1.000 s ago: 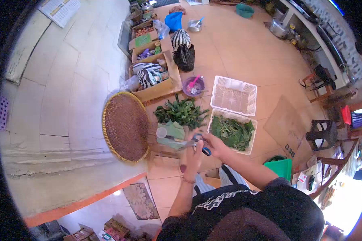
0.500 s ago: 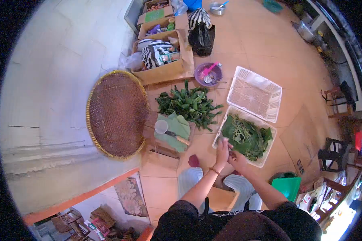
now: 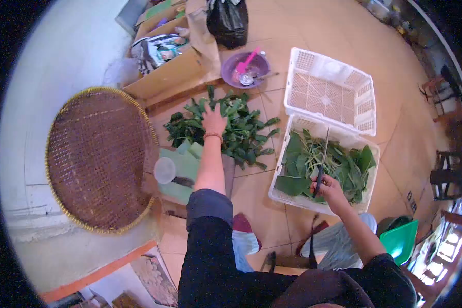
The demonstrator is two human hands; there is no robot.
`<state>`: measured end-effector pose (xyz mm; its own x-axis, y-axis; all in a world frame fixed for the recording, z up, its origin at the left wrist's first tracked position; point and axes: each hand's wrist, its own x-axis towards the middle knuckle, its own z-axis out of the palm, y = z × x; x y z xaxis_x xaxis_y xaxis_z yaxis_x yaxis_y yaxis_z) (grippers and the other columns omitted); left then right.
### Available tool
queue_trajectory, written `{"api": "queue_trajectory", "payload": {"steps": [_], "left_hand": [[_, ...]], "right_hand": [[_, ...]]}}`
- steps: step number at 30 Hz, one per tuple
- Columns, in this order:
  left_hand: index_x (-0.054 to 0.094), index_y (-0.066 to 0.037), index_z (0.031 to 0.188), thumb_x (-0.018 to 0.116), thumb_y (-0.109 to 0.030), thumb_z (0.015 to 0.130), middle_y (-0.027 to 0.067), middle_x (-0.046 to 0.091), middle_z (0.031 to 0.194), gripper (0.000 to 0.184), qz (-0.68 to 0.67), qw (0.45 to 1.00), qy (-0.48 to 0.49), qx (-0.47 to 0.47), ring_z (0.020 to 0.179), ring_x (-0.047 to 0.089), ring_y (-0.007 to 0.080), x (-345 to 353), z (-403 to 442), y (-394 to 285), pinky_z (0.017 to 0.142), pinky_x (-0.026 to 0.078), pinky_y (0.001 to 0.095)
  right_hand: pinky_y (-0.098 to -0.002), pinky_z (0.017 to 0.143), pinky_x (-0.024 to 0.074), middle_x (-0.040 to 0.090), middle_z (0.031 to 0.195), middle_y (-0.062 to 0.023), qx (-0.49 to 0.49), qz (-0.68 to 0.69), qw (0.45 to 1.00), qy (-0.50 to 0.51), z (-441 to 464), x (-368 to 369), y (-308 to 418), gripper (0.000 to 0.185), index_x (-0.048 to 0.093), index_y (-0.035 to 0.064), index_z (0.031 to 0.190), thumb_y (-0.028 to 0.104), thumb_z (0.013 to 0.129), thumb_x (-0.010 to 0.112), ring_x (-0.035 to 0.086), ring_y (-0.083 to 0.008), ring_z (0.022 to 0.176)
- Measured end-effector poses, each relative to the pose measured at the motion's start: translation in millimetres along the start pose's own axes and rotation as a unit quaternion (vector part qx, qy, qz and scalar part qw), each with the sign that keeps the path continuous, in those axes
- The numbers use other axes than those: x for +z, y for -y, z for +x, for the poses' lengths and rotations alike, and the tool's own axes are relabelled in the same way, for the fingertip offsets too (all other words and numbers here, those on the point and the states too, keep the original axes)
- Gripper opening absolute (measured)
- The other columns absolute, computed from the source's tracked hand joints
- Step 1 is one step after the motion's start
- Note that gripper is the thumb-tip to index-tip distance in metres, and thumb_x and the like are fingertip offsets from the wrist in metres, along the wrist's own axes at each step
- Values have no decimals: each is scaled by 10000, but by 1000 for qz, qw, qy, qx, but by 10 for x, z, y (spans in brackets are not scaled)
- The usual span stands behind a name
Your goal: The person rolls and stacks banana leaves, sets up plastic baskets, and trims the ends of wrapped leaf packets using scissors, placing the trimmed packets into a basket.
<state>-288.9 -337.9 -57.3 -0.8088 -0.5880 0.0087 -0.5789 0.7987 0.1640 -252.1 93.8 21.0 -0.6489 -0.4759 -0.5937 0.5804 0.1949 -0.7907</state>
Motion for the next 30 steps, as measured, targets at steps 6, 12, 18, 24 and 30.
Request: {"api": "queue_trajectory", "payload": {"steps": [6, 12, 18, 24, 30], "left_hand": [[474, -106, 1038, 667, -119, 672, 238, 376, 1176, 414, -77, 994, -61, 51, 927, 508, 418, 644, 268, 406, 782, 444, 462], [389, -36, 1057, 660, -68, 706, 112, 485, 971, 444, -675, 734, 68, 8, 824, 551, 202, -301, -119, -53, 658, 510, 351], [332, -27, 1119, 650, -43, 705, 101, 542, 914, 522, -713, 676, 158, 101, 757, 575, 195, -1546, -916, -865, 621, 509, 315], [386, -36, 1102, 653, -83, 709, 43, 537, 864, 476, -507, 810, 108, 276, 727, 529, 116, -1981, -1959, -1537, 639, 455, 250], [386, -16, 1010, 642, -74, 679, 142, 491, 931, 422, -344, 836, -20, 427, 896, 500, 233, -1781, -2493, -1882, 824, 389, 330]], "right_hand": [[-236, 613, 391, 549, 774, -19, -28, 80, 996, 29, -263, 170, 109, 207, 518, 45, 945, 136, 774, 589, 537, -115, 711], [-250, 624, 409, 558, 777, -32, -164, 76, 984, 3, -507, -35, -55, 211, 525, 45, 935, 138, 760, 596, 541, -124, 726], [-211, 594, 366, 511, 754, 1, -202, 30, 979, 22, -728, -52, -92, 246, 497, 86, 887, 304, 808, 580, 501, -97, 682], [-240, 563, 372, 488, 704, 22, -209, -96, 967, 108, -1064, 75, -120, 463, 511, 109, 806, 570, 778, 503, 465, -93, 655], [-255, 643, 376, 518, 919, -36, -171, -175, 960, 136, -1258, -42, -167, 619, 478, 82, 1024, 641, 757, 457, 507, -115, 796]]}}
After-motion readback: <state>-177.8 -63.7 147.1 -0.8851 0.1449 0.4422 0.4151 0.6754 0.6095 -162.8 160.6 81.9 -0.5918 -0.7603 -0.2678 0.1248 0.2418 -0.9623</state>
